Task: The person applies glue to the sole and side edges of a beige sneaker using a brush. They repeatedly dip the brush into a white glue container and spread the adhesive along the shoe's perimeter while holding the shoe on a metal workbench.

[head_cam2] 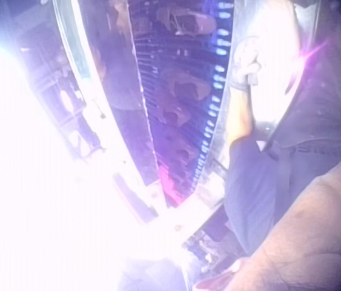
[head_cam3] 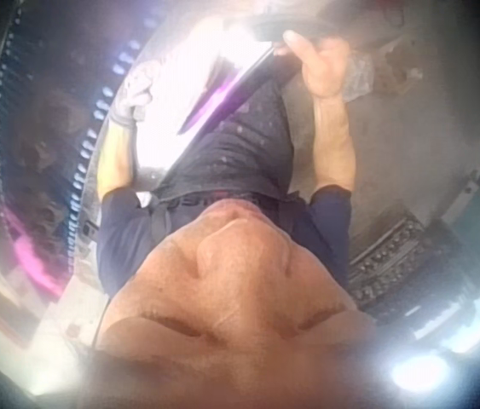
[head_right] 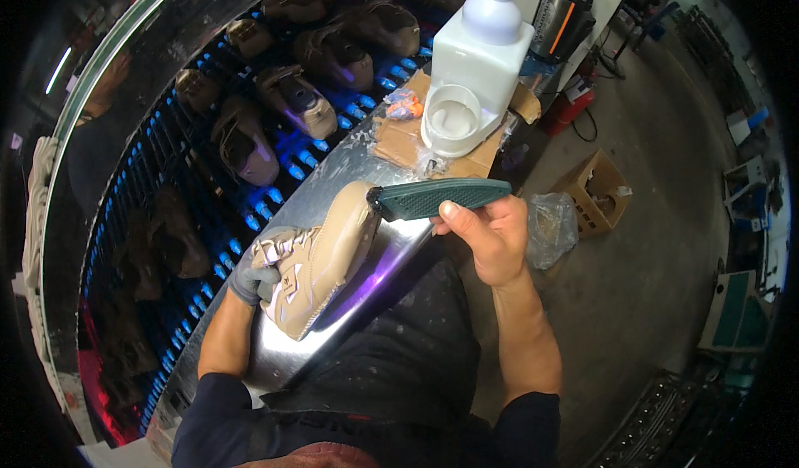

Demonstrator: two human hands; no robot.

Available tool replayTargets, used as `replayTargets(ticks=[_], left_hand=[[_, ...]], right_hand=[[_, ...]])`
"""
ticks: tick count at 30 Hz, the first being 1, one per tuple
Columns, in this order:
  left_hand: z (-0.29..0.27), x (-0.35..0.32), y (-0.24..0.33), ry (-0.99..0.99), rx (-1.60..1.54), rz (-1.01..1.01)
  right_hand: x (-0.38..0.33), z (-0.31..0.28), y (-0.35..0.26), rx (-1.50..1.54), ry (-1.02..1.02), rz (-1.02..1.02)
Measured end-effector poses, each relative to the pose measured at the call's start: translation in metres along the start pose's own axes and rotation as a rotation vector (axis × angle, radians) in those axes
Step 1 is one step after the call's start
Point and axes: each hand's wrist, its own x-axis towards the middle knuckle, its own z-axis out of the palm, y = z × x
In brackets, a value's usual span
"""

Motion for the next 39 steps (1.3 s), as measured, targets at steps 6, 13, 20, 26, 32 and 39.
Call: replayTargets(ticks=[6, 13, 20, 26, 32, 39], left_hand=[[-0.005, 0.001, -0.004, -0.005, -0.016, -0.011], [-0.011, 0.003, -0.003, -0.118, -0.187, -0.048], [-0.009, 0.005, -0.001, -0.069, -0.118, -0.027], [0.009, 0.005, 0.007, 0.012, -0.100, -0.040], [0.011, 0.010, 0.009, -0.021, -0.212, -0.046], [0.010, 0.016, 0.005, -0.075, -0.343, -0.032]], right_hand=[[-0.009, 0.012, -0.016, -0.080, -0.041, -0.091], [-0.015, 0.019, -0.035, -0.427, -0.187, -0.362], [-0.019, 0.027, -0.044, -0.573, -0.268, -0.491], [-0.031, 0.034, -0.039, -0.597, -0.306, -0.526], [-0.054, 0.037, 0.002, -0.145, -0.114, -0.245], [-0.053, 0.039, -0.004, -0.548, -0.106, -0.438]])
